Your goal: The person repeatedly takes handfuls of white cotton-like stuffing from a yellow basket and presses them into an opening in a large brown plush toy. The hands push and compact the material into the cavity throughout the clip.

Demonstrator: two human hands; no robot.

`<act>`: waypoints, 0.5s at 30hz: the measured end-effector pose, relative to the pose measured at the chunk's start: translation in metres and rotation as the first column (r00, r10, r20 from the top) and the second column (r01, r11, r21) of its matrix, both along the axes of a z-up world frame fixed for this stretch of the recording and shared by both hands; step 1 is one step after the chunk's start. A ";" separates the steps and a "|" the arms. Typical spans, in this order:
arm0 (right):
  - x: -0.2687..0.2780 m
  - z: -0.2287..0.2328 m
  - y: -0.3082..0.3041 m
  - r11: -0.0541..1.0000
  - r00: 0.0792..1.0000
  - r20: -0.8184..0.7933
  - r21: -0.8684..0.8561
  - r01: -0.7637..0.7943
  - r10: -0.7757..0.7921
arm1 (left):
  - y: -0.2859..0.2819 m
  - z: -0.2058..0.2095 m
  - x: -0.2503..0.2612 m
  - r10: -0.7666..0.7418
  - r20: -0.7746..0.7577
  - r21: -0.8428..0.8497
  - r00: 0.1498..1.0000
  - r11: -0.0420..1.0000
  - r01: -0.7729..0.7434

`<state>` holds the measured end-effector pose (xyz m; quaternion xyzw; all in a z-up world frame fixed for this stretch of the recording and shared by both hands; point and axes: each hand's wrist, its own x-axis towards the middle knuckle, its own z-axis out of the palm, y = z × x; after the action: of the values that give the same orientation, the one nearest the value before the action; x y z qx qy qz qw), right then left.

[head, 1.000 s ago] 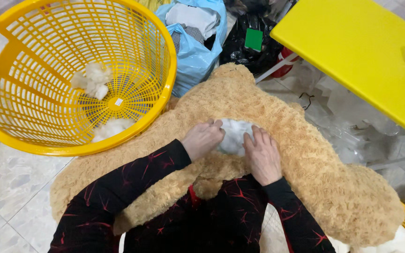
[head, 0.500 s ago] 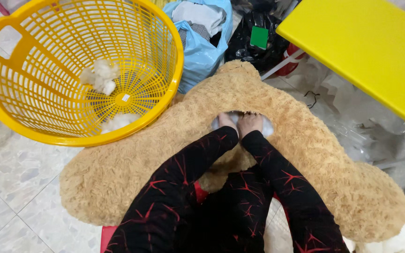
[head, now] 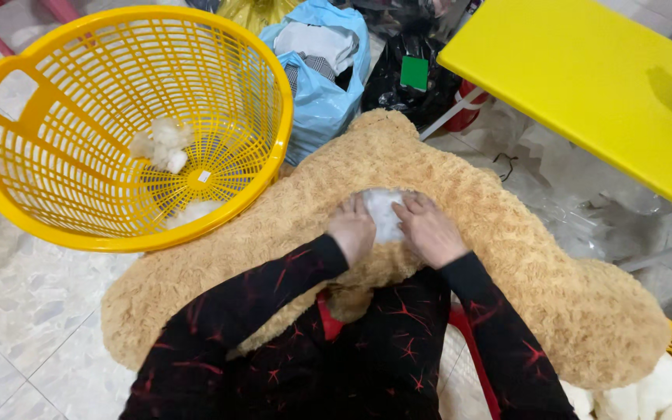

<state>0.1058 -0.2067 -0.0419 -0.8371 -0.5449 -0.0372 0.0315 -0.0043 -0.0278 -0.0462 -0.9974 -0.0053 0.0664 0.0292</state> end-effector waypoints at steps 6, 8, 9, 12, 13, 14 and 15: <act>-0.049 0.020 -0.011 0.992 0.982 0.143 0.013 -0.125 0.122 | 0.001 -0.036 -0.043 -0.307 0.342 -0.093 0.888 0.929 0.357; -0.048 0.012 0.000 0.989 0.956 0.268 -0.120 -0.089 0.119 | -0.003 -0.039 -0.033 -0.311 0.264 -0.149 0.913 0.922 0.357; -0.046 0.009 0.006 0.981 0.935 0.332 -0.181 -0.065 0.123 | -0.003 -0.041 -0.027 -0.303 0.107 -0.101 0.947 0.944 0.313; -0.041 0.003 0.014 0.749 0.991 0.028 -0.652 0.117 -0.130 | -0.002 -0.044 -0.012 -0.167 -0.233 -0.070 0.958 0.985 0.155; -0.041 0.004 0.013 0.755 0.991 0.022 -0.645 0.117 -0.135 | 0.000 -0.043 -0.011 -0.101 -0.256 -0.148 0.961 0.987 0.064; -0.043 0.007 0.011 0.759 0.990 0.016 -0.640 0.119 -0.141 | 0.001 -0.041 -0.011 -0.040 -0.281 -0.226 0.959 0.974 -0.026; -0.045 0.010 0.009 0.762 0.989 0.011 -0.636 0.121 -0.148 | 0.003 -0.038 -0.015 -0.120 -0.230 -0.229 0.966 0.971 0.066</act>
<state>0.0610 -0.1979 -0.0317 -0.8361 -0.4632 0.1630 -0.2446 -0.0191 -0.0246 -0.0845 -0.9781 0.0528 0.1860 -0.0776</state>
